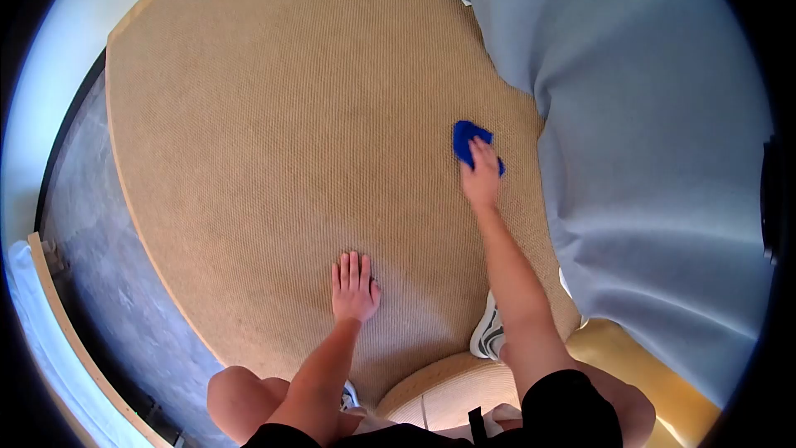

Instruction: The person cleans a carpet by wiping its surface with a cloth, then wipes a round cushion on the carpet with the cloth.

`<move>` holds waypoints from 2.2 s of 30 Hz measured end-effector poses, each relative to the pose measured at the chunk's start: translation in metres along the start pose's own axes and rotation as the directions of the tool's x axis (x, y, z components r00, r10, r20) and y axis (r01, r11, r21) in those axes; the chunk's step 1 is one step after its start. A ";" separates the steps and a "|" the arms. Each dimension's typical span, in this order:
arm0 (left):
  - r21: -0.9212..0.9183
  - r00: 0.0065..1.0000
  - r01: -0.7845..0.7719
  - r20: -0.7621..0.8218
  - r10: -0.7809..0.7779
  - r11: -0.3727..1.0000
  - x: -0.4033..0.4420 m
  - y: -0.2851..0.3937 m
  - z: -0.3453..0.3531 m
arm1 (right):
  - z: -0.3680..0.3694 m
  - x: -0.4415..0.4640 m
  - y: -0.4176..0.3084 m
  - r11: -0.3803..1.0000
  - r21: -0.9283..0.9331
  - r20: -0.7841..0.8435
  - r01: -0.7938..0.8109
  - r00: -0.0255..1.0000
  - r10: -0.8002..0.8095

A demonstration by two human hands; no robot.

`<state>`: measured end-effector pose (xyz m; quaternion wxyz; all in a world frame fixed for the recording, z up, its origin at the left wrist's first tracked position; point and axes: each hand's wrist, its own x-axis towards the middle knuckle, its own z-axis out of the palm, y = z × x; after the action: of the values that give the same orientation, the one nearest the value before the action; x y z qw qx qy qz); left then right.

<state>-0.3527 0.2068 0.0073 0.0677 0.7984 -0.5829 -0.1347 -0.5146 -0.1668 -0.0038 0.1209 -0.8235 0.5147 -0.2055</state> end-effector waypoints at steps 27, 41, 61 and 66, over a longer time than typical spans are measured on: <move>-0.048 1.000 -0.017 -0.024 0.015 0.999 0.005 -0.002 -0.008 | 0.027 -0.024 -0.088 0.978 0.205 0.023 -0.023 1.000 0.018; -0.084 0.999 -0.016 -0.032 0.013 0.996 0.008 -0.005 -0.006 | 0.033 -0.061 -0.214 0.624 0.650 0.305 -0.433 0.901 0.308; 0.135 0.969 0.232 0.054 -0.241 0.963 -0.073 -0.184 -0.061 | 0.121 -0.153 -0.337 0.847 0.520 0.172 0.112 0.957 -0.232; 0.087 0.962 0.240 0.115 -0.249 0.967 -0.071 -0.180 -0.062 | 0.091 -0.135 -0.323 0.776 0.628 0.143 -0.063 0.989 -0.036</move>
<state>-0.1907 0.3267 0.0284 -0.0152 0.8562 -0.4875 -0.1705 -0.2670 0.0957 0.0195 0.4287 -0.7447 0.4116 -0.3037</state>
